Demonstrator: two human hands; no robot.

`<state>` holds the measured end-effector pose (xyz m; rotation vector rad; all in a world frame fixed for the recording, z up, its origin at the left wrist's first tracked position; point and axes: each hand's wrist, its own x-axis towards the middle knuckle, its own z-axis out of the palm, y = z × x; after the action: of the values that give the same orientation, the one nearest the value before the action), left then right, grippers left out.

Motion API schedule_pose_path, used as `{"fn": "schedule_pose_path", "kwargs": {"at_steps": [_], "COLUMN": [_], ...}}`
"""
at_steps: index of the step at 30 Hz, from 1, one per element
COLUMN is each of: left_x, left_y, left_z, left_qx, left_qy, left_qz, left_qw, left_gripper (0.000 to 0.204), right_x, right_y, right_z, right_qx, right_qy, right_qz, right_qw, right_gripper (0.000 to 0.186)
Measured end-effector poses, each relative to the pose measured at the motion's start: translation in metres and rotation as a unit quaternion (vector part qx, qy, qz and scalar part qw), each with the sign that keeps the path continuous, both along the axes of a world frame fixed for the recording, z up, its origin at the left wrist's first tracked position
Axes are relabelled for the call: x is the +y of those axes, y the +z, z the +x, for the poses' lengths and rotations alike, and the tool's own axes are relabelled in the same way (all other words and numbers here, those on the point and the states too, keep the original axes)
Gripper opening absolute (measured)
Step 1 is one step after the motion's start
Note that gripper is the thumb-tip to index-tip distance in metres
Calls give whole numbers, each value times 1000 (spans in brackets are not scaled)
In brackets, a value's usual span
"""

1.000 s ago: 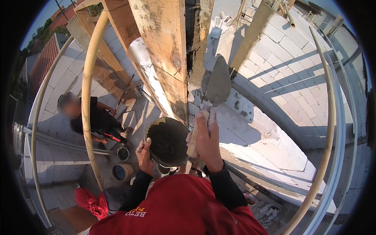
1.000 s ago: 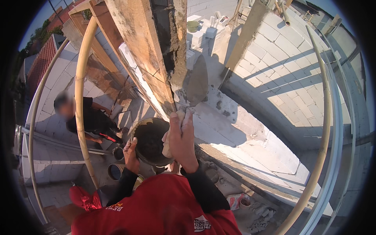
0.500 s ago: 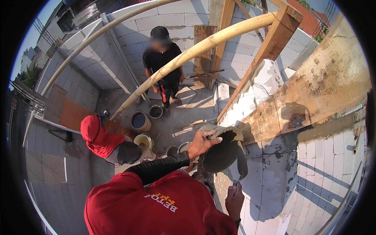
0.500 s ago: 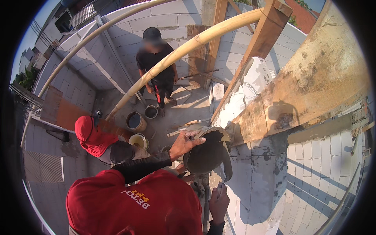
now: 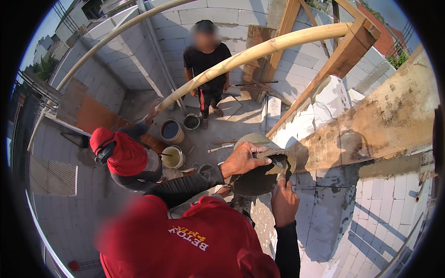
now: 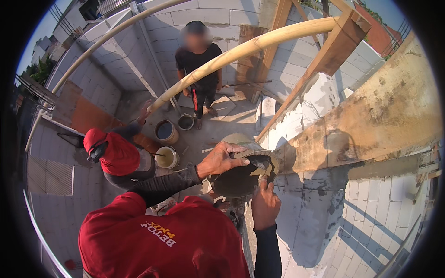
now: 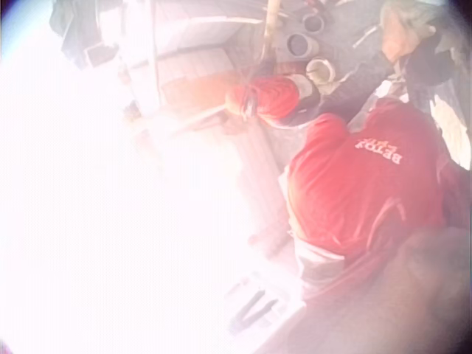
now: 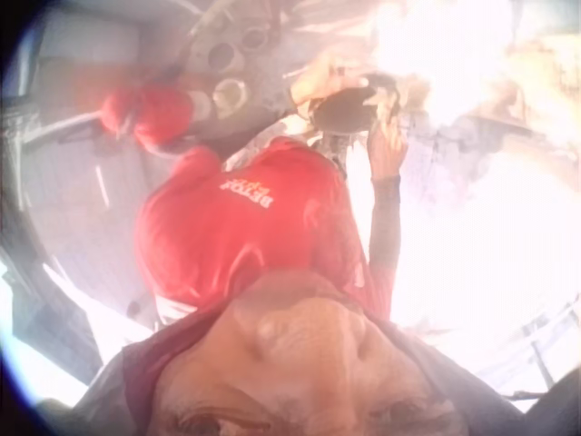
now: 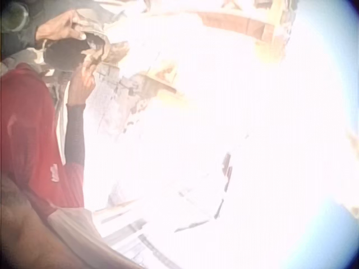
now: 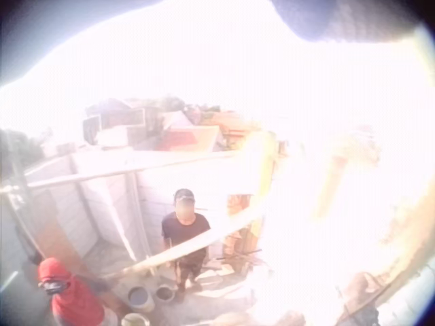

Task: The person scoops cement from a bucket using a trowel and applies it to a vertical concrete column on a rooftop. They repeatedly smooth the surface and fill gaps in the column while standing on a tiled roof.

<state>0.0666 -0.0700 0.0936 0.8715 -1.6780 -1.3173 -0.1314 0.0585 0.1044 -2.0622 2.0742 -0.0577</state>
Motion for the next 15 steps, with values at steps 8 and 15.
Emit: {"fn": "schedule_pose_path", "kwargs": {"at_steps": [8,15], "left_x": [-6,-14], "left_y": [40,18], "left_z": [18,21], "left_qx": [-70,-74], "left_qy": [103,161], "left_qz": [143,2], "left_qw": [982,984], "left_gripper": [48,55], "right_x": [-8,1], "right_y": [12,4], "right_z": [8,-8], "right_qx": [-42,-35], "right_qy": [26,88], "right_qz": [-67,20], "right_qw": [997,995], "right_gripper": [39,36]}}
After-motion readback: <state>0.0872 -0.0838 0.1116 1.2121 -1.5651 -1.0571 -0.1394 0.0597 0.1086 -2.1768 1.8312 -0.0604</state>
